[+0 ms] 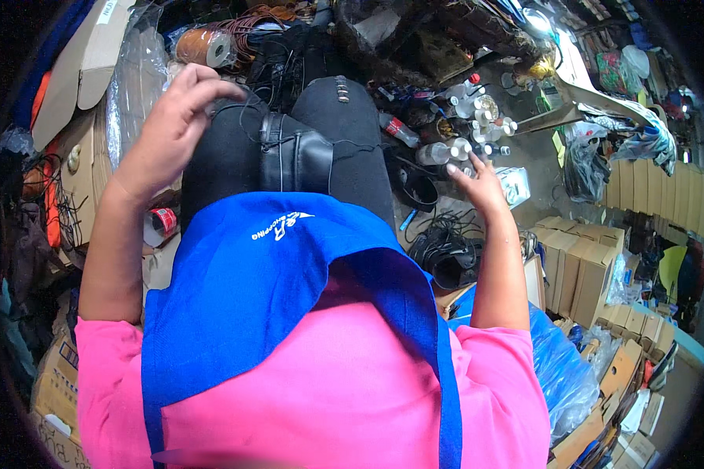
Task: Manually stitching the upper leather of a black shoe using a needle and thread.
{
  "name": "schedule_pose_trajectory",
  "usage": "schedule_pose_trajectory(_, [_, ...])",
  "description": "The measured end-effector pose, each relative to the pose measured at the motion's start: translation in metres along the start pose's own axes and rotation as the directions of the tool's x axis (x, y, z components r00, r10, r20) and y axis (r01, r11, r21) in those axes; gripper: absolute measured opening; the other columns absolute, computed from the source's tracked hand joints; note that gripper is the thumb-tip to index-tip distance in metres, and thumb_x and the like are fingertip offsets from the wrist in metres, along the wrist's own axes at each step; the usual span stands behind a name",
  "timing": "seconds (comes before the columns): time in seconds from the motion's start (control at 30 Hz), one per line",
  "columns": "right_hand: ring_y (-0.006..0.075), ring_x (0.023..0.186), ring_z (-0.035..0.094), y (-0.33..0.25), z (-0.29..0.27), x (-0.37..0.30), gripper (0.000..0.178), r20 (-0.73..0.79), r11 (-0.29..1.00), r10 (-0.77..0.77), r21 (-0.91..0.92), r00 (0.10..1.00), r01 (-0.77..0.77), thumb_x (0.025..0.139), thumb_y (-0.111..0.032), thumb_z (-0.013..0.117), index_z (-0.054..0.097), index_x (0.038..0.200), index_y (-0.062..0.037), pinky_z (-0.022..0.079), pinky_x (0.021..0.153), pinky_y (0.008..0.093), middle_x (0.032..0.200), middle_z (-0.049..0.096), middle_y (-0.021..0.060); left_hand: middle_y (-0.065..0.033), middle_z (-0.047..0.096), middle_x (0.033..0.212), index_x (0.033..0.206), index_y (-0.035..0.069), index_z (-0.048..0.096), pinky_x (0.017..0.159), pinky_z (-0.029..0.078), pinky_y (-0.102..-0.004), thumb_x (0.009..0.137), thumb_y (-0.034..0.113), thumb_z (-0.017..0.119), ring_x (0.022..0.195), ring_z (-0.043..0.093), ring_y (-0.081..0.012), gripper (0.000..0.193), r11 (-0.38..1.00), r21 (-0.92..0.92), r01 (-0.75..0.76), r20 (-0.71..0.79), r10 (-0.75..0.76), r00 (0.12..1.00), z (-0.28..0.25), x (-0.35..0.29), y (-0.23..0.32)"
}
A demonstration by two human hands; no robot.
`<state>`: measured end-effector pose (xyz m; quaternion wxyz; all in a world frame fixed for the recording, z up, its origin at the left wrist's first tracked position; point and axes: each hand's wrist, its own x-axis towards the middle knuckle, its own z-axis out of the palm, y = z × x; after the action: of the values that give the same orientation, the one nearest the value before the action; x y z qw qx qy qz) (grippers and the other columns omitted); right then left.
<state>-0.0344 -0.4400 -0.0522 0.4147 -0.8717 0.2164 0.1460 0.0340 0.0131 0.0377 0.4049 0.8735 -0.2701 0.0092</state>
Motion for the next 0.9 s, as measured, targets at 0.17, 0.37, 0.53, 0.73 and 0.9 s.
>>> schedule_pose_trajectory(0.17, [0.0266, 0.123, 0.046, -0.029, 0.002, -0.008, 0.055, -0.222, 0.787, -0.112, -0.615, 0.969, -0.050, 0.076, -0.048, 0.066, 0.058, 0.125, -0.0238, 0.030, 0.098, 0.0521, 0.124, 0.059, 0.0096, -0.0069, 0.054, 0.082, 0.092, 0.006, 0.067, 0.077, 0.045, -0.0335, 0.074, -0.006, 0.059, 0.081, 0.056, -0.0247, 0.024, 0.999, -0.024, -0.025, 0.084, 0.027, 0.996, 0.019, -0.007, 0.004])
schedule_pose_trajectory(0.37, [0.0244, 0.083, 0.062, -0.076, 0.023, -0.017, 0.023, -0.229, 0.813, -0.506, -0.448, 0.832, 0.371, 0.080, -0.020, 0.067, 0.069, 0.102, -0.0116, 0.046, 0.077, 0.0354, 0.100, 0.066, 0.0071, -0.0030, 0.054, 0.078, 0.084, 0.011, 0.068, 0.085, 0.036, -0.0373, 0.069, 0.003, 0.066, 0.086, 0.054, -0.0222, 0.017, 0.957, 0.195, -0.215, 0.049, 0.209, 0.977, 0.029, -0.005, 0.006])
schedule_pose_trajectory(0.53, [0.0203, 0.076, 0.062, -0.106, 0.049, -0.037, 0.016, -0.046, 0.779, -0.579, -0.326, 0.814, 0.536, 0.080, -0.015, 0.068, 0.070, 0.094, -0.0077, 0.048, 0.068, 0.0300, 0.083, 0.065, 0.0093, -0.0034, 0.052, 0.077, 0.084, 0.012, 0.069, 0.083, 0.037, -0.0367, 0.070, 0.004, 0.067, 0.083, 0.053, -0.0229, 0.016, 0.957, 0.205, -0.205, 0.077, 0.193, 0.978, 0.031, -0.002, 0.009])
schedule_pose_trajectory(0.73, [0.0238, 0.074, 0.061, -0.130, 0.088, -0.053, 0.012, 0.167, 0.693, -0.686, -0.145, 0.708, 0.706, 0.077, -0.018, 0.072, 0.070, 0.084, -0.0082, 0.048, 0.067, 0.0335, 0.077, 0.064, 0.0079, -0.0036, 0.051, 0.076, 0.083, 0.011, 0.069, 0.080, 0.037, -0.0370, 0.070, 0.005, 0.067, 0.082, 0.052, -0.0228, 0.015, 0.945, 0.211, -0.251, 0.078, 0.239, 0.968, 0.029, -0.001, 0.009])
schedule_pose_trajectory(0.9, [0.0252, 0.074, 0.061, -0.137, 0.104, -0.053, 0.013, 0.200, 0.660, -0.725, -0.068, 0.659, 0.748, 0.072, -0.015, 0.073, 0.068, 0.081, -0.0063, 0.048, 0.067, 0.0345, 0.077, 0.063, 0.0095, -0.0045, 0.051, 0.076, 0.083, 0.010, 0.069, 0.079, 0.038, -0.0365, 0.070, 0.005, 0.066, 0.082, 0.052, -0.0234, 0.014, 0.942, 0.215, -0.256, 0.092, 0.241, 0.966, 0.028, -0.001, 0.012])
